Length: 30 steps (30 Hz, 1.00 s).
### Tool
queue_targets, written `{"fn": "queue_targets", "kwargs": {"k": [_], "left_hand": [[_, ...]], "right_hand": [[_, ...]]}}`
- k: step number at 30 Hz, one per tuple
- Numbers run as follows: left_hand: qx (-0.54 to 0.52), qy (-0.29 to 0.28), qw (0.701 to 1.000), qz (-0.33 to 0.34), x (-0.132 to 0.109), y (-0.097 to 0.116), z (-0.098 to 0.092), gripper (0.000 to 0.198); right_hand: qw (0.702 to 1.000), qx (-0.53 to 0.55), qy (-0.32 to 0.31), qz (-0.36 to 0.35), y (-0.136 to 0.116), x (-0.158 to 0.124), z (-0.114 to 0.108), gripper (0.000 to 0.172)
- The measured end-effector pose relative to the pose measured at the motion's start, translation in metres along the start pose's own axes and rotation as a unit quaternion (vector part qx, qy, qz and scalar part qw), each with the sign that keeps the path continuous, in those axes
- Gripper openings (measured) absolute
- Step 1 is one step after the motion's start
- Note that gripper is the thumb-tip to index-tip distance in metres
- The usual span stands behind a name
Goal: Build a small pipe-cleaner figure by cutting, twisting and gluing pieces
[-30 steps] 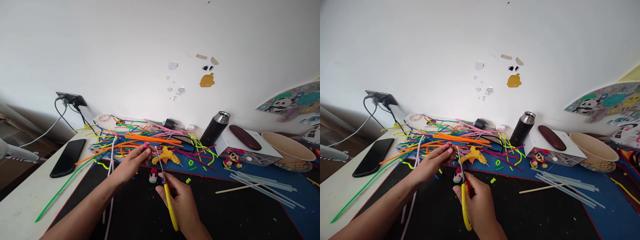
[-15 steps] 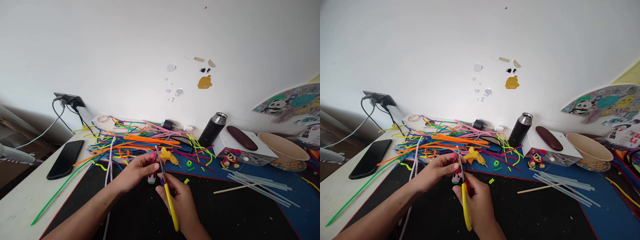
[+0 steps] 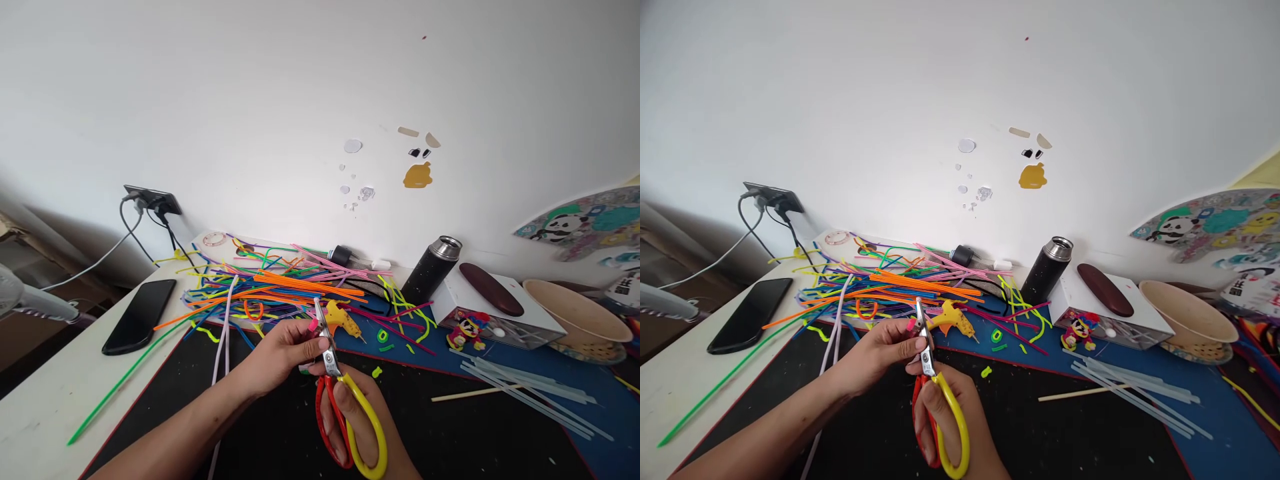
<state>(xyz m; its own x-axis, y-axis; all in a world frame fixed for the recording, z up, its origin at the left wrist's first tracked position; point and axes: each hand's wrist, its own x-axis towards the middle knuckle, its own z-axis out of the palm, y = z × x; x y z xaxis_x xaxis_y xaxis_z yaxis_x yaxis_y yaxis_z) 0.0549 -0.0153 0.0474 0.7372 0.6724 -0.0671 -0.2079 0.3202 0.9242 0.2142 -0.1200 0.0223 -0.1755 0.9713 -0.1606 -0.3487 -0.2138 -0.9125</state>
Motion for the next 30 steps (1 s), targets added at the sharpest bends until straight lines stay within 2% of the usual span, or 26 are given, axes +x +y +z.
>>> {"fn": "queue_targets", "kwargs": {"k": [7, 11, 13, 16, 20, 24, 30], "left_hand": [[-0.022, 0.057, 0.998, -0.017, 0.0, -0.001, 0.0, 0.047], [-0.014, 0.038, 0.999, -0.022, 0.001, -0.004, -0.003, 0.046], [-0.011, 0.042, 0.999, -0.002, 0.001, -0.004, -0.006, 0.045], [-0.009, 0.099, 0.994, 0.046, 0.002, 0.002, -0.012, 0.049], [0.069, 0.154, 0.984, 0.06, 0.002, 0.012, -0.022, 0.058], [0.146, 0.165, 0.974, 0.059, 0.002, 0.015, -0.028, 0.064], [0.156, 0.176, 0.969, 0.072, 0.001, 0.015, -0.027, 0.064]], "right_hand": [[1.0, -0.021, 0.009, -0.017, 0.005, 0.002, -0.004, 0.071], [0.997, 0.065, -0.013, 0.031, 0.013, 0.002, -0.014, 0.068], [0.995, 0.092, -0.021, 0.044, 0.018, 0.002, -0.019, 0.057], [0.992, 0.113, -0.026, 0.055, 0.019, 0.003, -0.027, 0.037], [0.987, 0.142, -0.037, 0.071, 0.012, 0.0, -0.043, 0.038], [0.98, 0.169, -0.05, 0.09, 0.004, -0.005, -0.058, 0.038], [0.973, 0.193, -0.06, 0.114, 0.005, -0.002, -0.06, 0.039]]}}
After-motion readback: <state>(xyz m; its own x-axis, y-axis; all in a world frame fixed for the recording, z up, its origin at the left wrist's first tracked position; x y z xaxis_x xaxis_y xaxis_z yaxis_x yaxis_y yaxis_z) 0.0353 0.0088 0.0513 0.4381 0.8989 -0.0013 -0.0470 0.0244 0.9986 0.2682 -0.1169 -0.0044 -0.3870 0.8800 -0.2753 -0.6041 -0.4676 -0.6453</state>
